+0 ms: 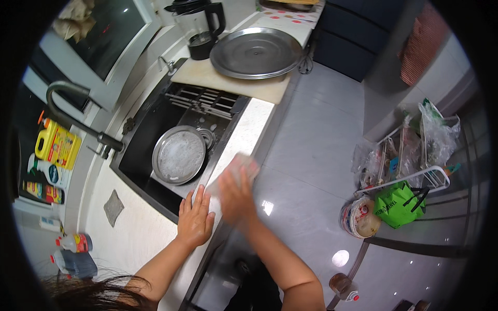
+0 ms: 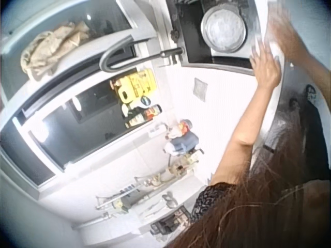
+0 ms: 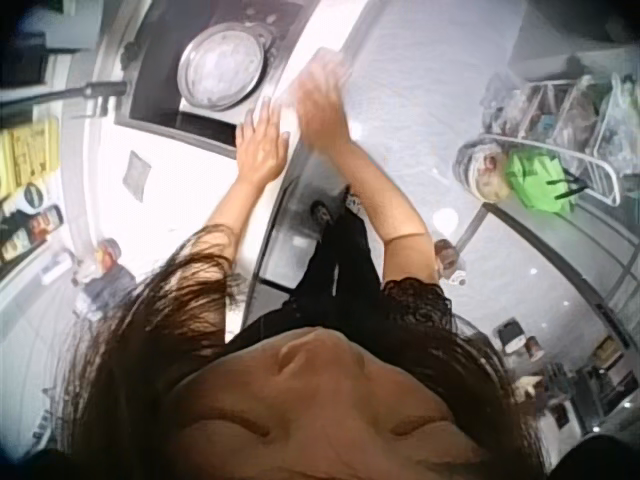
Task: The person wipes the kitchen countertop and backsplash with a cloth, then rinses the cloth in the sink and wrings it out. They continue wiping the countertop and sink area, moving items as needed to reach different surfaces.
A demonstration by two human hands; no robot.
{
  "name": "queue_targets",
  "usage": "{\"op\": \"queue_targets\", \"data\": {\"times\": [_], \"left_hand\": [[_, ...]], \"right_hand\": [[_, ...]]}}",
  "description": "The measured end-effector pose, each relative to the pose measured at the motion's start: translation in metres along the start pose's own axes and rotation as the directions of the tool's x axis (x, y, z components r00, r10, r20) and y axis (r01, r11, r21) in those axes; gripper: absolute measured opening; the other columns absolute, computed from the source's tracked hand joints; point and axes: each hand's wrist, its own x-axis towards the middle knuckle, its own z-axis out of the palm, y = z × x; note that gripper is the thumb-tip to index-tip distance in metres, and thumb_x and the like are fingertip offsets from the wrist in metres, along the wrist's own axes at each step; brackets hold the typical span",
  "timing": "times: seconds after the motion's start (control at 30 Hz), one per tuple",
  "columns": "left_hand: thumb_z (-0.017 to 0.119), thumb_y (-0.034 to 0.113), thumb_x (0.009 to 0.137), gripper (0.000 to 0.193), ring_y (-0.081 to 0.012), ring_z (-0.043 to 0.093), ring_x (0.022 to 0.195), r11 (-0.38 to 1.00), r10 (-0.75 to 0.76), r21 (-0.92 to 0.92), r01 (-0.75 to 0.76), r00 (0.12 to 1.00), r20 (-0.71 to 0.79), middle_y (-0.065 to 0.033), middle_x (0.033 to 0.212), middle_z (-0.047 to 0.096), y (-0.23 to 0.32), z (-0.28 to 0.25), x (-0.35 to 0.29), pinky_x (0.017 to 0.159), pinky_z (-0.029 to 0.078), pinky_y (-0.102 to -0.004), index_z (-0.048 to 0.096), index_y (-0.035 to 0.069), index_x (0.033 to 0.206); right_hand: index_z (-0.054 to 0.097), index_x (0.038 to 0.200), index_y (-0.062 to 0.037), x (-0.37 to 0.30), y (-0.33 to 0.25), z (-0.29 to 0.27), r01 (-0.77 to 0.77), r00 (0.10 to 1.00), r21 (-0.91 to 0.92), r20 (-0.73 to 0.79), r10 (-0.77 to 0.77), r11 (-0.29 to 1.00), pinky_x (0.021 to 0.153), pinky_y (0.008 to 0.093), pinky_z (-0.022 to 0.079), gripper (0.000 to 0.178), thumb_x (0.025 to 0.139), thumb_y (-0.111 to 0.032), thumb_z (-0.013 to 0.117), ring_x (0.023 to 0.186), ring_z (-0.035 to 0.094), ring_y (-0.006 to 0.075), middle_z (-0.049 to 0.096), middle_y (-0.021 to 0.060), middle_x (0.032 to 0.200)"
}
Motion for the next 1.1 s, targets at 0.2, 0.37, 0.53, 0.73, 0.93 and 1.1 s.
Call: {"op": "queue_targets", "data": {"times": [0.2, 0.37, 0.53, 0.73, 0.93, 1.1], "left_hand": [[0.047, 0.029, 0.093, 0.062, -0.0465, 0.031, 0.133, 0.998, 0.047, 0.043, -0.046, 0.999, -0.019, -0.0179, 0.154, 0.027, 0.004, 0.001, 0.004, 0.106, 0.027, -0.0603, 0.032, 0.003, 0.147], [0.045, 0.026, 0.093, 0.06, -0.0484, 0.034, 0.131, 0.994, 0.106, 0.041, -0.103, 0.992, -0.068, -0.0213, 0.153, 0.028, 0.007, 0.006, 0.009, 0.105, 0.028, -0.0595, 0.031, 0.001, 0.147], [0.044, 0.026, 0.093, 0.061, -0.05, 0.034, 0.13, 0.992, 0.095, 0.083, -0.091, 0.994, -0.05, -0.0227, 0.153, 0.027, -0.006, 0.008, 0.0, 0.105, 0.027, -0.0596, 0.03, 0.0, 0.147], [0.04, 0.025, 0.096, 0.059, -0.0506, 0.036, 0.127, 0.986, 0.162, 0.042, -0.159, 0.984, -0.076, -0.0251, 0.15, 0.031, 0.0, 0.007, 0.007, 0.105, 0.029, -0.0569, 0.03, -0.002, 0.146], [0.037, 0.025, 0.098, 0.056, -0.0507, 0.037, 0.127, 0.982, 0.18, 0.067, -0.175, 0.981, -0.073, -0.0282, 0.148, 0.032, 0.003, 0.001, 0.009, 0.106, 0.029, -0.0554, 0.032, -0.006, 0.144], [0.039, 0.026, 0.097, 0.056, -0.0506, 0.038, 0.126, 0.981, 0.192, 0.05, -0.188, 0.978, -0.083, -0.0281, 0.147, 0.034, 0.004, 0.006, 0.013, 0.105, 0.03, -0.0557, 0.033, -0.006, 0.143]], "right_hand": [[0.064, 0.123, -0.0099, 0.073, 0.046, -0.013, -0.16, 0.975, -0.001, -0.157, 0.158, 0.987, 0.11, 0.0609, 0.023, 0.042, 0.083, -0.021, 0.057, 0.136, 0.03, 0.0469, 0.046, 0.0177, 0.143], [0.029, 0.148, -0.0027, 0.123, 0.092, -0.01, -0.452, 0.787, 0.188, -0.376, 0.489, 0.872, 0.116, 0.048, 0.018, 0.072, 0.086, -0.015, 0.061, 0.142, 0.018, 0.046, 0.018, 0.0251, 0.155], [0.012, 0.149, 0.0067, 0.023, -0.021, 0.024, -0.401, 0.787, 0.467, -0.265, 0.557, 0.788, 0.117, 0.0518, 0.014, 0.075, 0.089, -0.013, 0.053, 0.142, 0.014, 0.0496, 0.013, 0.0323, 0.153], [0.042, 0.137, 0.0025, -0.072, -0.083, 0.043, -0.44, 0.553, 0.897, 0.225, 0.803, 0.052, 0.103, 0.0402, 0.04, 0.045, 0.099, -0.02, 0.046, 0.126, 0.051, 0.0315, 0.053, 0.0213, 0.134], [0.054, 0.092, -0.0046, 0.108, 0.111, 0.019, -0.122, 0.417, 0.98, 0.193, 0.888, -0.155, 0.041, 0.0287, 0.042, 0.03, 0.1, -0.034, 0.051, 0.05, 0.052, 0.0135, 0.055, 0.0061, 0.063], [0.056, 0.098, -0.0025, 0.11, 0.149, 0.02, -0.096, 0.343, 0.891, 0.448, 0.826, -0.443, 0.063, 0.033, 0.049, 0.034, 0.09, -0.033, 0.067, 0.074, 0.058, 0.0157, 0.061, 0.0052, 0.087]]}}
